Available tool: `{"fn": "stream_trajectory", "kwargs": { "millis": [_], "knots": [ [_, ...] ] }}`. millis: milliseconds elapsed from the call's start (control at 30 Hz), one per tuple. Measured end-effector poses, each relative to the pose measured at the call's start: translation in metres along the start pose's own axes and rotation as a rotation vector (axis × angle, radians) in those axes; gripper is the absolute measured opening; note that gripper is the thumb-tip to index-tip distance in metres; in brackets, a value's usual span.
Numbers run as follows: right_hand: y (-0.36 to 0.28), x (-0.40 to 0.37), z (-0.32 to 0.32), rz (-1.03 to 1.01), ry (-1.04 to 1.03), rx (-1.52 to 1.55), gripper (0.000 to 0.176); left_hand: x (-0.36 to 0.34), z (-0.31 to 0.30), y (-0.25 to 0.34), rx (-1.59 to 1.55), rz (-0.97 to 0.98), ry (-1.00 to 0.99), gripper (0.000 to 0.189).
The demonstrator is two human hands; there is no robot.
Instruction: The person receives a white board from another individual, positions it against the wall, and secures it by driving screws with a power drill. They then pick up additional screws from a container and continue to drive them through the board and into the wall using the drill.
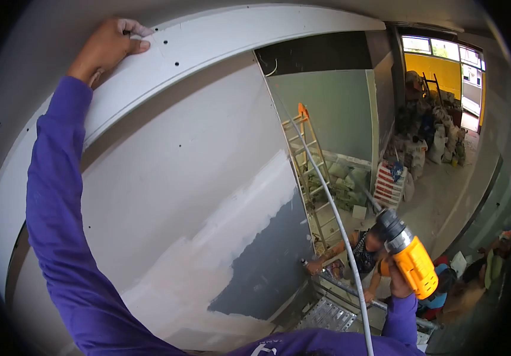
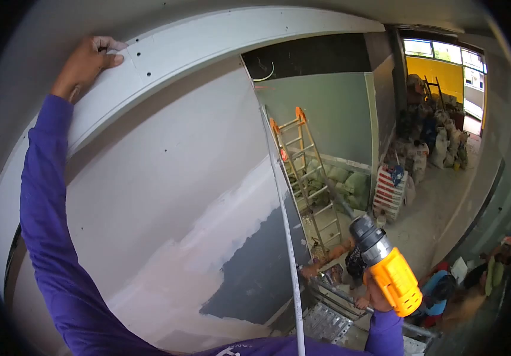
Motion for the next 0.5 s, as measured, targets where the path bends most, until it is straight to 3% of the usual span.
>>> {"fn": "stream_trajectory", "kwargs": {
  "millis": [67,233,333,400,433,500],
  "knots": [
    [0.012,0.018,-0.012,0.034,-0.037,0.139,0.025,0.006,0.003,-0.004,-0.002,0.045,0.042,0.028],
    [0.002,0.044,-0.025,-0.04,0.091,0.102,0.024,0.006,0.007,-0.009,-0.024,0.033,0.008,0.028],
    [-0.033,0.084,-0.033,-0.155,0.061,0.152,0.022,0.014,0.0,-0.008,0.02,0.084,0.003,0.03],
    [-0.059,0.11,-0.042,-0.213,0.049,-0.101,0.024,0.02,0.001,-0.01,0.023,0.121,0.015,0.03],
    [-0.085,0.124,-0.034,-0.21,-0.019,0.101,0.029,0.021,0.001,-0.012,0.027,0.129,0.02,0.031],
    [-0.142,0.152,-0.014,-0.243,-0.08,0.095,0.038,0.016,-0.001,-0.015,0.035,0.12,0.02,0.031]
  ]
}}
Point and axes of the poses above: each hand's wrist, its own x-axis towards the middle knuckle, its own z-axis out of the palm, y = z × x, the point moved 1 cm from there along x, towards the middle knuckle, and after that the axes turned 10 degrees about y, right-handed, at the moved point
